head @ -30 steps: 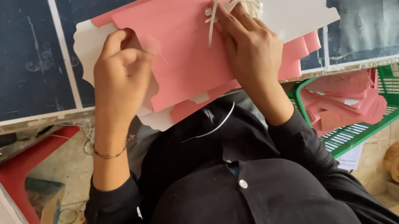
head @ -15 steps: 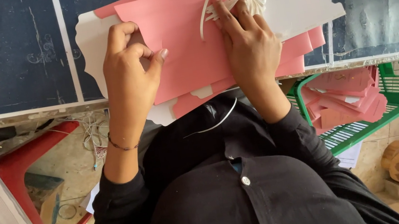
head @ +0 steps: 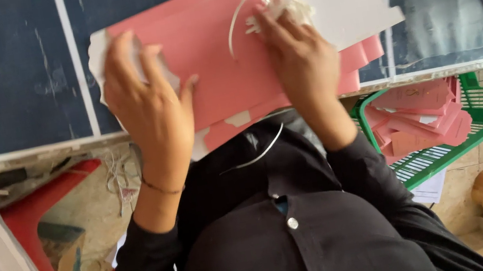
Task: Manually assembling paper folders by folding pre-cut sheets and attaching string ties.
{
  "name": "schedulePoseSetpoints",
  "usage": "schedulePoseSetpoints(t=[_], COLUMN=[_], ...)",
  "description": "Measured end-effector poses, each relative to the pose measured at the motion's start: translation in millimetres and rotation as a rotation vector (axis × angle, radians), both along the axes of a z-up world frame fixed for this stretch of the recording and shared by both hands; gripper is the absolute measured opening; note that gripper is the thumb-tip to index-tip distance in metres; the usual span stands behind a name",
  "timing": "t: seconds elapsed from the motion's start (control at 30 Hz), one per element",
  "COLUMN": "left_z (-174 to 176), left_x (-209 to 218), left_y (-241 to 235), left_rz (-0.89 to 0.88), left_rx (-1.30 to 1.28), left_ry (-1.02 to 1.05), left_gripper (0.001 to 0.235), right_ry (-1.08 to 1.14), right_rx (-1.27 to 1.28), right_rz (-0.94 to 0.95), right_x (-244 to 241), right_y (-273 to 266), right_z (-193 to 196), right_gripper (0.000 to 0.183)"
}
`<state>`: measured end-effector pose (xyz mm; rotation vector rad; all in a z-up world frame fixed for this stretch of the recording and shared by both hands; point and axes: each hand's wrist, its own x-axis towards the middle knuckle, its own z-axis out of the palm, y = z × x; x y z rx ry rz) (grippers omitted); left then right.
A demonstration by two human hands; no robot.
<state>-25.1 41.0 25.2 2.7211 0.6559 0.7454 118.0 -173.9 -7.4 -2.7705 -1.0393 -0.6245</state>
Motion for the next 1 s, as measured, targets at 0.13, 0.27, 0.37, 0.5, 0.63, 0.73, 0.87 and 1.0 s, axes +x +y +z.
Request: schedulePoseSetpoints(t=[0.13,0.27,0.37,0.5,0.63,0.73,0.87,1.0], left_z=[-18.2,-10.0,-0.3,0.0,-2.9,-11.6,-36.5,-31.0], left_x=[15.8,28.1,41.0,57.8,68.3,74.6,80.6,81.9], left_y=[-2.6,-4.1,-6.9,-31.9,-61.3,-73.8,-72.5,-63.5], left_rz=[-0.478,-0.596,-0.529,-0.404,-0.258,-0.218,-0.256,-0.468], left_rx=[-0.002,0.055,0.198,0.355,0.412,0.443,0.276,0.107], left_ry=[0.043,0.14,0.163,0.278,0.384,0.433,0.317,0.252], left_gripper=[0.073,0.067,0.046,0.064,0.075,0.074,0.077,0.078], right_ry=[0.26,0.654,0.661,0.749,1.039,1.045,1.028,1.047], right_rx=[0.273,0.221,0.264,0.114,-0.252,-0.374,-0.242,-0.335], right_rz=[0.096,-0.177,-0.103,-0.268,-0.774,-0.857,-1.001,-0.881], right_x=[3.3,-17.6,-31.9,-36.9,-27.3,-14.9,-4.2,-0.9], right_y=[-56.9,-146.1,-209.5,-265.3,-225.5,-211.8,-197.0,-201.8], right_z=[78.1,156.4,159.9,118.2,76.9,21.6,-52.5,-84.6], right_gripper=[0.038,0.038,0.036,0.034,0.045,0.048,0.049,0.052])
